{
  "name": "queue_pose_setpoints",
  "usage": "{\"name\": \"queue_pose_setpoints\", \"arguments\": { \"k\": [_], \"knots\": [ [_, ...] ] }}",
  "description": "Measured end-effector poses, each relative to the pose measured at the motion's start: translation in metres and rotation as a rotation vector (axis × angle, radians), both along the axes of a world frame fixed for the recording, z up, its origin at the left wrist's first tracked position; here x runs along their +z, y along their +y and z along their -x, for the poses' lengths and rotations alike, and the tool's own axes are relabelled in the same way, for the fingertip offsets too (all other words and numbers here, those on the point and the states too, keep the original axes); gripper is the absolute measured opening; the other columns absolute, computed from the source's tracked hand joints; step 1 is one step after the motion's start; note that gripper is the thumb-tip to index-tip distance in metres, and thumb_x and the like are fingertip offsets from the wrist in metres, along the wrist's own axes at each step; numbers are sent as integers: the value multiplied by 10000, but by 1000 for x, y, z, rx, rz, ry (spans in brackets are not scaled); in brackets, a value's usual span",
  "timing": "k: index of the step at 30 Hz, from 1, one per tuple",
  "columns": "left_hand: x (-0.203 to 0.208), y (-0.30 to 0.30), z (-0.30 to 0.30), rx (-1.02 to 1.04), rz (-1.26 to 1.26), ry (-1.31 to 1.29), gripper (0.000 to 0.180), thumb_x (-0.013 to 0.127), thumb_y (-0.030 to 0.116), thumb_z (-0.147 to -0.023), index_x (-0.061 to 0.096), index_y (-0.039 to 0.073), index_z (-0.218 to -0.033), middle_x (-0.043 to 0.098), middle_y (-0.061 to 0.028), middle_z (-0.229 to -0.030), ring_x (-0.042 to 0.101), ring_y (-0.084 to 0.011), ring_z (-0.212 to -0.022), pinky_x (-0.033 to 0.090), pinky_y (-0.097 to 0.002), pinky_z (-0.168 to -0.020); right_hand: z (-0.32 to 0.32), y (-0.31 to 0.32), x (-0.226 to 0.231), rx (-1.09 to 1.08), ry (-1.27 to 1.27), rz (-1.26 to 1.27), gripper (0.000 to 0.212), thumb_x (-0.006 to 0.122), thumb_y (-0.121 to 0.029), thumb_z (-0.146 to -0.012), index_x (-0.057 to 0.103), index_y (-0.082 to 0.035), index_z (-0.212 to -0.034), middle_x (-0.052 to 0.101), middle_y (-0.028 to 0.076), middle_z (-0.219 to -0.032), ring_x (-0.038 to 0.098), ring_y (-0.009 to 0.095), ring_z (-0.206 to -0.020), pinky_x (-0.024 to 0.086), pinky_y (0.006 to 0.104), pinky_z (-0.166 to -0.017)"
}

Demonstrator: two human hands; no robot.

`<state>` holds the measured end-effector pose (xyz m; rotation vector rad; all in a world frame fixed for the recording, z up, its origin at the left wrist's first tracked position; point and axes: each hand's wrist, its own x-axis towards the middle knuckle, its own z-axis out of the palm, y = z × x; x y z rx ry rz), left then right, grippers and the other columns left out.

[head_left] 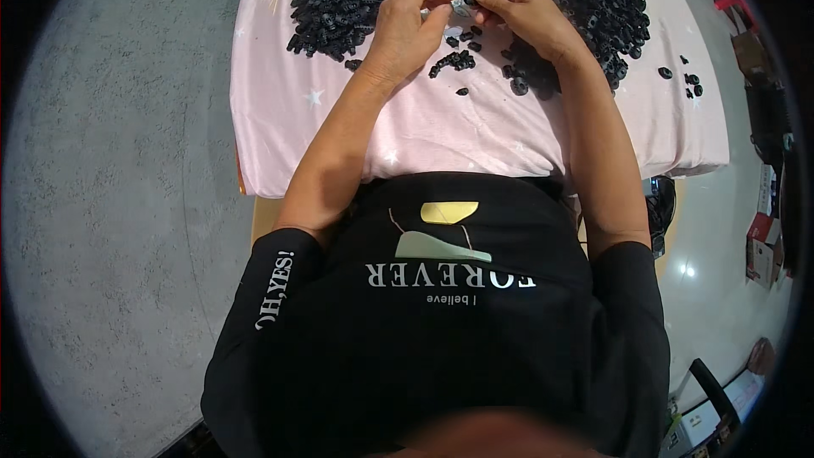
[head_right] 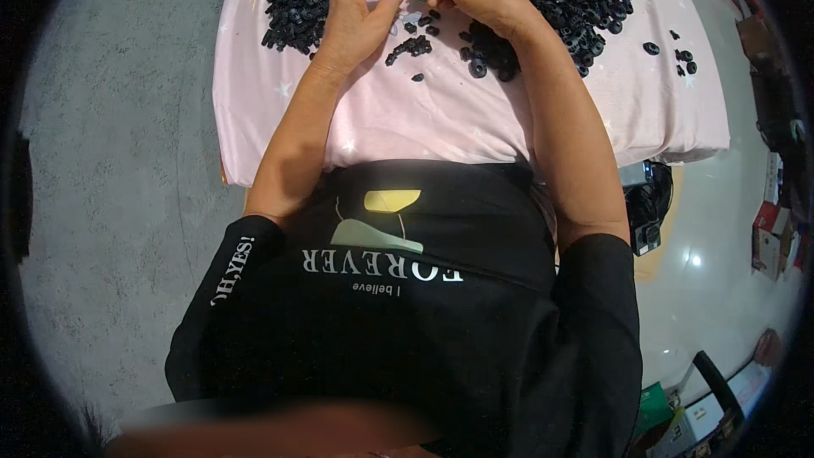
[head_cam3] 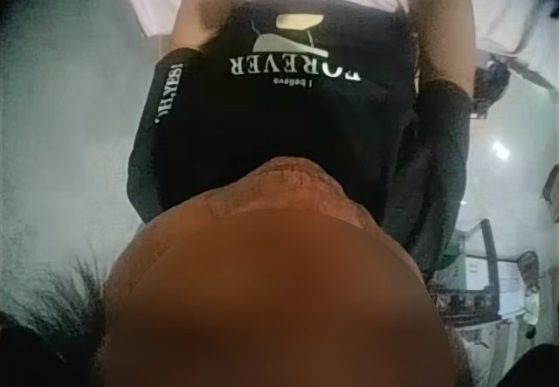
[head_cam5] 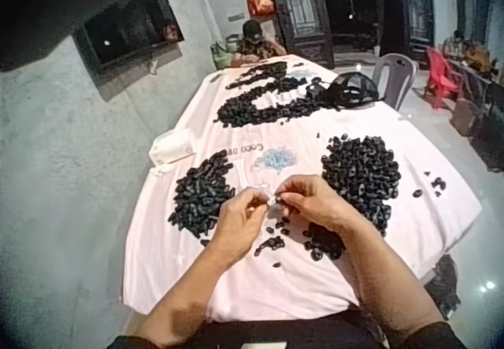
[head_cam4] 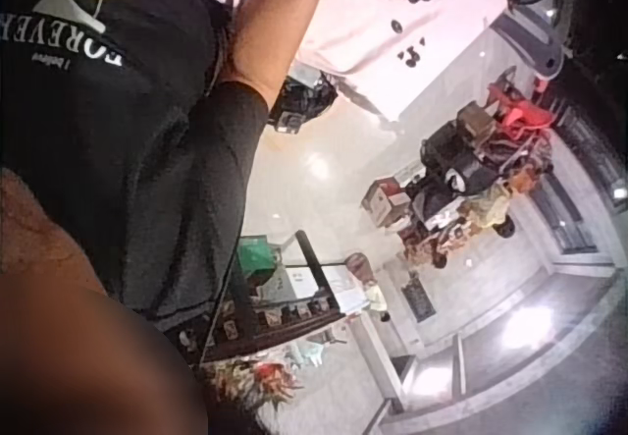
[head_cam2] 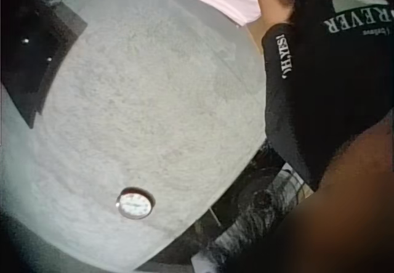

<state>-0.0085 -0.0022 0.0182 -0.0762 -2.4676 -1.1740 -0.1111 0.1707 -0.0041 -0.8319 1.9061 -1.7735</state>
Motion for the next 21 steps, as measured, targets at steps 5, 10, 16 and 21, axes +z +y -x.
{"name": "queue_pose_setpoints", "arguments": {
  "k": [5,10,16,21],
  "knots": [
    [-3,1,1,-35,-6,10,130,642,60,-917,670,13,-1035,690,-54,-924,637,-116,-846,521,-263,-773,1,0,-3,21,2,3,171,562,-104,-1006,663,-15,-1112,657,-12,-878,594,42,-757,477,185,-707],
    [-12,-3,7,-75,-132,-28,105,617,36,-947,652,-1,-1038,665,-22,-905,614,-77,-817,503,-225,-739,4,0,-8,26,-2,19,167,559,-100,-1007,662,-14,-1106,653,-11,-874,594,43,-762,481,186,-714],
    [-13,-3,6,-93,-157,-63,90,608,26,-957,639,2,-1038,647,-6,-888,590,-56,-801,481,-202,-705,1,1,-1,35,-3,-3,167,561,-104,-1008,662,-19,-1109,656,-14,-879,599,43,-768,491,185,-729],
    [-15,-4,8,-105,-198,-57,82,605,17,-951,639,1,-1024,636,-1,-868,576,-51,-773,467,-200,-670,0,1,0,30,-54,14,168,564,-108,-1007,666,-29,-1115,662,-17,-882,610,40,-777,492,183,-735]
  ]
}}
